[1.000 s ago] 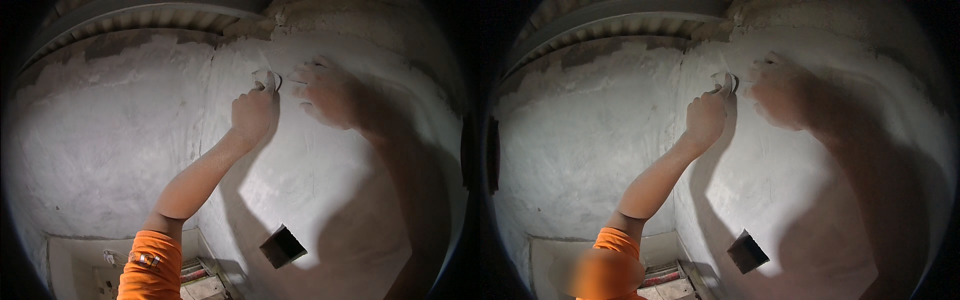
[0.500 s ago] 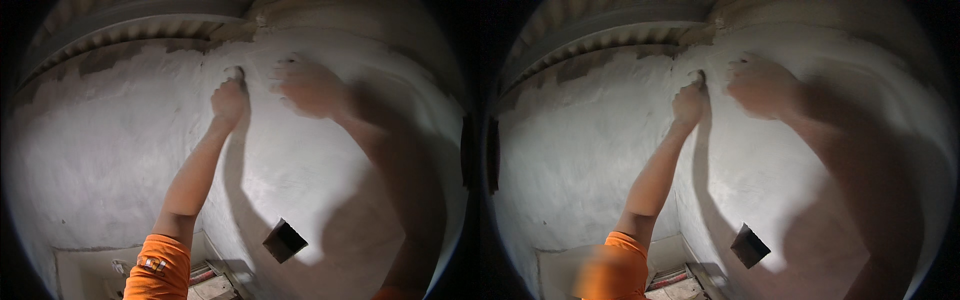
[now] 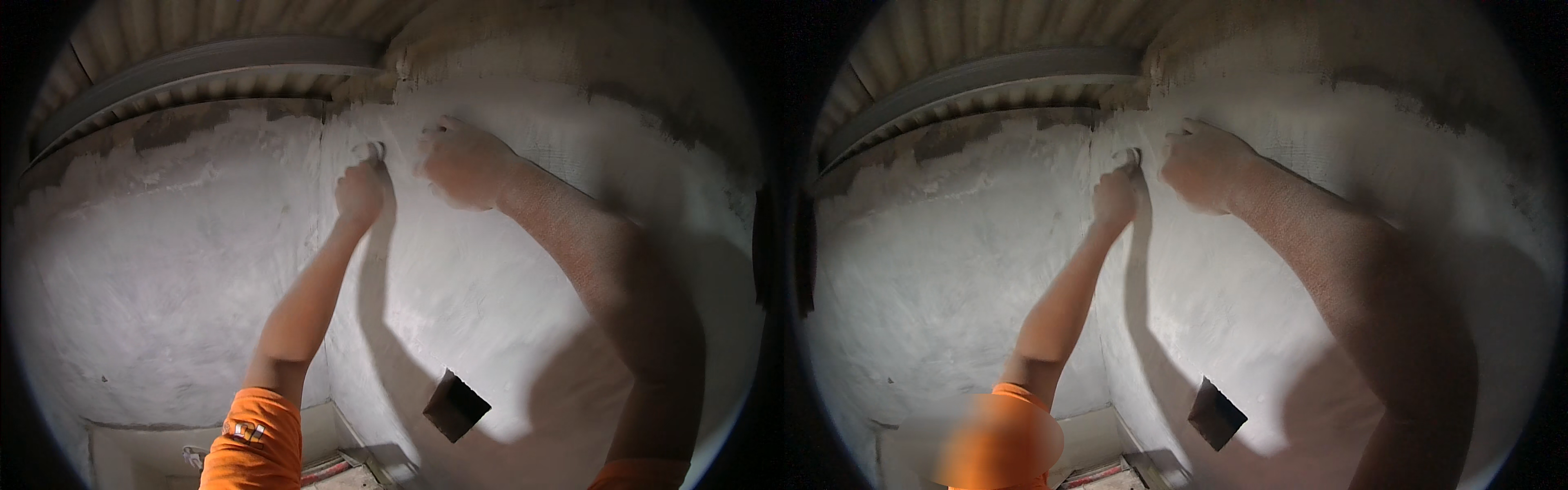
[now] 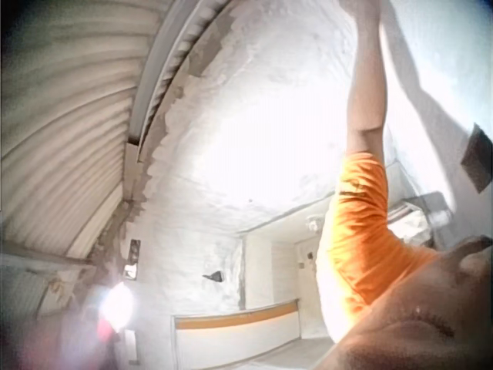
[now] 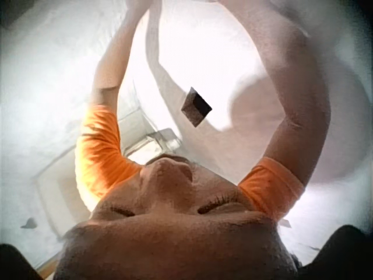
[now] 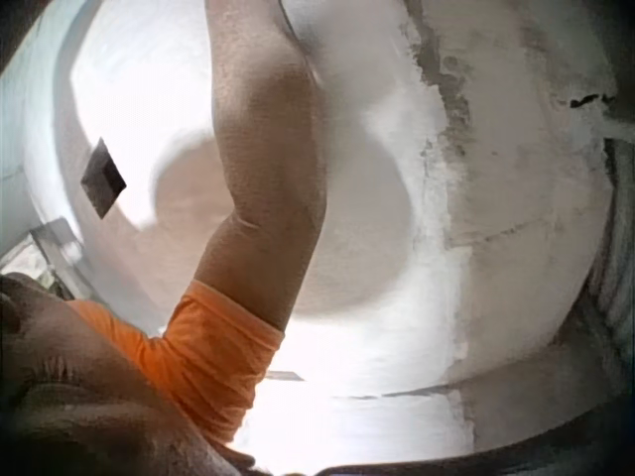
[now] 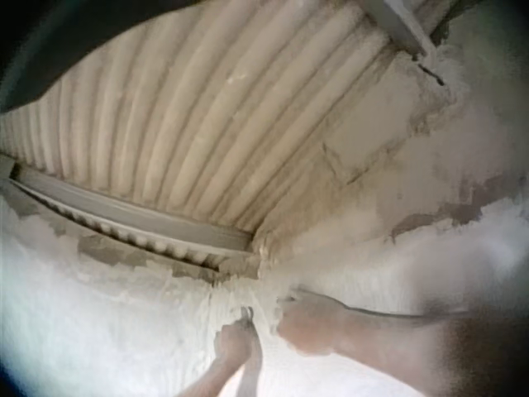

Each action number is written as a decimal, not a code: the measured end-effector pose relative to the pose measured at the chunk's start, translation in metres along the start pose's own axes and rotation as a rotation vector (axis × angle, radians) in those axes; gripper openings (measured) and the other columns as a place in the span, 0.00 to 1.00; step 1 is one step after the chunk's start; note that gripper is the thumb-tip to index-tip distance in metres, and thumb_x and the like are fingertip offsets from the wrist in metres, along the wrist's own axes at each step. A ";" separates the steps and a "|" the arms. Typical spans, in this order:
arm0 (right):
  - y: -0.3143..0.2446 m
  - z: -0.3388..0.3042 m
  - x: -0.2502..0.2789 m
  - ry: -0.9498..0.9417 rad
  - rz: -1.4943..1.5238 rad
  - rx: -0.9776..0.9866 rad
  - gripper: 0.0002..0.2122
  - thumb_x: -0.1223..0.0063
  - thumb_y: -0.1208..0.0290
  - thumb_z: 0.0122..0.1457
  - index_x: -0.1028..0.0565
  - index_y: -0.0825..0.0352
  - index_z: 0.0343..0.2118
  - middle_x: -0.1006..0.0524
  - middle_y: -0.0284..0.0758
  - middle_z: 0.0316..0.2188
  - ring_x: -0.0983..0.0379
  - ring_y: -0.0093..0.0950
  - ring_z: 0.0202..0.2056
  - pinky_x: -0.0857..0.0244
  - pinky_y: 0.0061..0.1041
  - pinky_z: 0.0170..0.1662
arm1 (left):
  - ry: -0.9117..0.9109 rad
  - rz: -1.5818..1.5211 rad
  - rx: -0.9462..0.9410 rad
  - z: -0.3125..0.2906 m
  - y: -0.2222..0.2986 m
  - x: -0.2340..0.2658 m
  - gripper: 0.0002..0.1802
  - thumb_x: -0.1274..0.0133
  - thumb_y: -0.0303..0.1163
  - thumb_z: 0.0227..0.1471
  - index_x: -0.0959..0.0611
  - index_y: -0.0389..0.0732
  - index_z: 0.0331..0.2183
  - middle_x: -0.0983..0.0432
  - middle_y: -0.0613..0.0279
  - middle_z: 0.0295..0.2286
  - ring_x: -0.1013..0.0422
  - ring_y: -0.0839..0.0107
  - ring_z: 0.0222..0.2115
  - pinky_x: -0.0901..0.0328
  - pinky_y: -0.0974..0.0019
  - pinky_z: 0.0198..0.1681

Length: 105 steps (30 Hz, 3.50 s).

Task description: The person sands the surface of a white wall around a rectangular opening using a piece of sandpaper held by hand. The person also climbs up and down a wooden ladder to reach different sections of the wall.

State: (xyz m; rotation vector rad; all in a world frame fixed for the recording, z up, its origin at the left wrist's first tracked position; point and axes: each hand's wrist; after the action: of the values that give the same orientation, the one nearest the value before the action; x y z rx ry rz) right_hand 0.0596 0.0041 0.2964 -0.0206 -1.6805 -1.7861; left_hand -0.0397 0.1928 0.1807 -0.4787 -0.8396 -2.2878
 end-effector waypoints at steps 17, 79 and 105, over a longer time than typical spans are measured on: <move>0.000 0.006 -0.002 0.093 0.064 -0.001 0.10 0.49 0.72 0.66 0.14 0.62 0.38 0.16 0.35 0.47 0.26 0.31 0.59 0.41 0.39 0.68 | 0.269 -0.021 -0.278 -0.032 -0.009 -0.002 0.29 0.50 0.23 0.58 0.21 0.46 0.60 0.16 0.42 0.39 0.19 0.41 0.41 0.25 0.45 0.49; -0.005 0.020 -0.019 0.168 0.145 0.070 0.11 0.46 0.67 0.67 0.15 0.64 0.46 0.19 0.38 0.49 0.27 0.33 0.57 0.41 0.41 0.68 | 0.066 -0.016 -0.062 0.000 -0.013 0.006 0.32 0.47 0.27 0.59 0.30 0.30 0.64 0.18 0.36 0.44 0.18 0.47 0.39 0.24 0.52 0.46; -0.012 0.014 -0.031 0.174 0.053 0.038 0.11 0.46 0.64 0.68 0.16 0.62 0.45 0.18 0.37 0.50 0.29 0.34 0.59 0.45 0.43 0.69 | 0.166 -0.346 -0.357 -0.153 -0.024 -0.047 0.27 0.48 0.27 0.60 0.24 0.31 0.60 0.19 0.35 0.46 0.23 0.44 0.48 0.28 0.46 0.52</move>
State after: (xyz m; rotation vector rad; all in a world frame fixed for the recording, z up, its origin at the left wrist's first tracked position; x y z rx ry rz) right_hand 0.0720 0.0301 0.2745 0.1031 -1.5754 -1.6666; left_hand -0.0390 0.1245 0.0345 -0.3061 -0.4572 -2.7725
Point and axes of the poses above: each hand's wrist, its own z-axis towards the middle knuckle, its own x-axis out of the back of the hand, y = z × x
